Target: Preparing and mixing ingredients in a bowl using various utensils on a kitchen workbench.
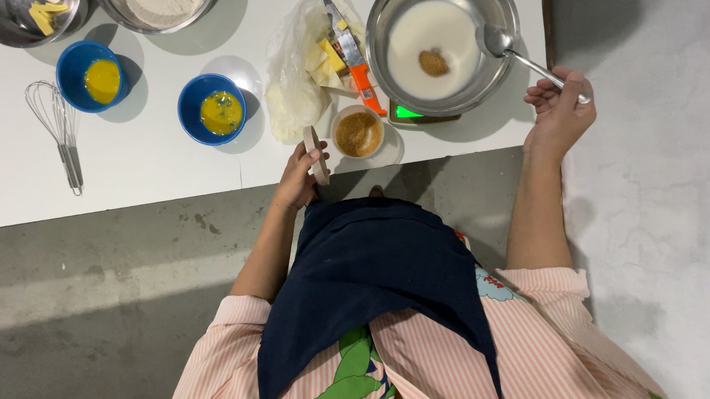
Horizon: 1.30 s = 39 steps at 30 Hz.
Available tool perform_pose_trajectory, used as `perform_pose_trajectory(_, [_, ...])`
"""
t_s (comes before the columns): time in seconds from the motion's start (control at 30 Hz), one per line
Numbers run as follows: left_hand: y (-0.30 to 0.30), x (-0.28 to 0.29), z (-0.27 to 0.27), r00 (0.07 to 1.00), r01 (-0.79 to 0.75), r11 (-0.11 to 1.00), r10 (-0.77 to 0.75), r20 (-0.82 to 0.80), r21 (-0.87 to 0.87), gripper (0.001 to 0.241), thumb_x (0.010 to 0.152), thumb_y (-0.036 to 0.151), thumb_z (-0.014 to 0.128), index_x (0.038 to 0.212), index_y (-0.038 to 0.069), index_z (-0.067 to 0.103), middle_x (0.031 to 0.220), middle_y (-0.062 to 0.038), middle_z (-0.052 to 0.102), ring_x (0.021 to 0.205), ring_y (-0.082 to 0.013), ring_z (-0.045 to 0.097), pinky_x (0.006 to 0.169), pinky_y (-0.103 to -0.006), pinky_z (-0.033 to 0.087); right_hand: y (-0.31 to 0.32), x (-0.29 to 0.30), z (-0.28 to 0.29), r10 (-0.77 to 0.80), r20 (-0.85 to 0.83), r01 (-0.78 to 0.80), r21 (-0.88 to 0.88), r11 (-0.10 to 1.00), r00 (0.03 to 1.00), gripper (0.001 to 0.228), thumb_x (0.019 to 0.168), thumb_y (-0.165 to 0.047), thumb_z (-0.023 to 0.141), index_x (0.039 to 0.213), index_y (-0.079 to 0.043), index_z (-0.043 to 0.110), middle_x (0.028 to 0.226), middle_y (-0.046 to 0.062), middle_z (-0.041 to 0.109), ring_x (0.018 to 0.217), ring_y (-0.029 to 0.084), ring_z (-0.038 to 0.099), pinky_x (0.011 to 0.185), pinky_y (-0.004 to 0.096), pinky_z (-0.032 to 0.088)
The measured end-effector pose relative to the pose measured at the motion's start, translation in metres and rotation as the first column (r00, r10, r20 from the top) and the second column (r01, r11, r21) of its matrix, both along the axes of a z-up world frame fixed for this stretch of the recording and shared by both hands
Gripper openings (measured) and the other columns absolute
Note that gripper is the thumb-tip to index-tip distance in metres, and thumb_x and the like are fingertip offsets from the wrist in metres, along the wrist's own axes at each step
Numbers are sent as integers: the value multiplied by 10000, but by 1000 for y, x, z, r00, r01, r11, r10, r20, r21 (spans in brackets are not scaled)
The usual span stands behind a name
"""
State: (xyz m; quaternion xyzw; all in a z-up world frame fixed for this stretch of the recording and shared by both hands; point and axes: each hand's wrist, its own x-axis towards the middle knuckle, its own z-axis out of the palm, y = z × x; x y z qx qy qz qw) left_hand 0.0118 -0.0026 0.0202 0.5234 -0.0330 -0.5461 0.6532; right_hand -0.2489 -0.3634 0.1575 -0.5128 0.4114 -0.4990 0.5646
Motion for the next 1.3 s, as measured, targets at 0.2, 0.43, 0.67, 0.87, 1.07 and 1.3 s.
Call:
perform_pose_trajectory(0.2, [0,0,2,1000,-9,1000,9,6,7,886,840,470,679,1519,7,350,1451,-156,489,1242,-274,525,966,-445,525,-2,3,-7,29,-1,-29,-6,1000,1000,370,1098,-308,605,1105,60,642,858,135,695,730,210,708,676,340,624])
perform_pose_trajectory(0.43, [0,0,-3,1000,-14,1000,14,-17,6,829,845,453,685,1489,15,401,1413,-139,508,1223,-253,528,951,-425,523,6,12,-6,45,-7,-44,25,999,999,339,1108,-277,593,1101,57,649,855,130,690,733,201,695,674,337,614])
perform_pose_trajectory(0.67, [-1,-2,-2,1000,-13,1000,14,-26,24,784,864,434,672,1486,42,401,1409,-118,524,1224,-240,540,950,-412,528,55,42,-18,255,-170,-257,12,966,952,331,1101,-286,565,1064,24,673,861,124,713,719,179,707,641,335,620])
perform_pose_trajectory(0.87, [-1,-5,-7,1000,11,1000,-10,-24,20,786,850,449,672,1479,52,416,1410,-103,535,1222,-230,541,916,-403,520,120,69,-78,573,-254,-582,50,812,779,285,1112,-226,587,1121,40,687,899,102,711,790,155,699,717,298,612])
perform_pose_trajectory(1.07, [3,-10,-9,999,17,1000,-17,-32,8,791,854,461,681,1475,35,439,1411,-100,549,1214,-227,550,916,-394,515,156,96,-82,330,-687,-700,-364,614,647,224,1084,-162,640,1146,32,734,1043,180,732,865,246,705,754,341,569])
perform_pose_trajectory(1.3, [2,-14,-8,999,40,999,-40,-35,-3,830,843,478,689,1489,40,407,1416,-110,533,1227,-229,556,950,-390,507,153,95,-119,532,-525,-568,107,816,665,263,1055,-186,614,1090,55,714,831,142,729,692,158,696,643,296,571])
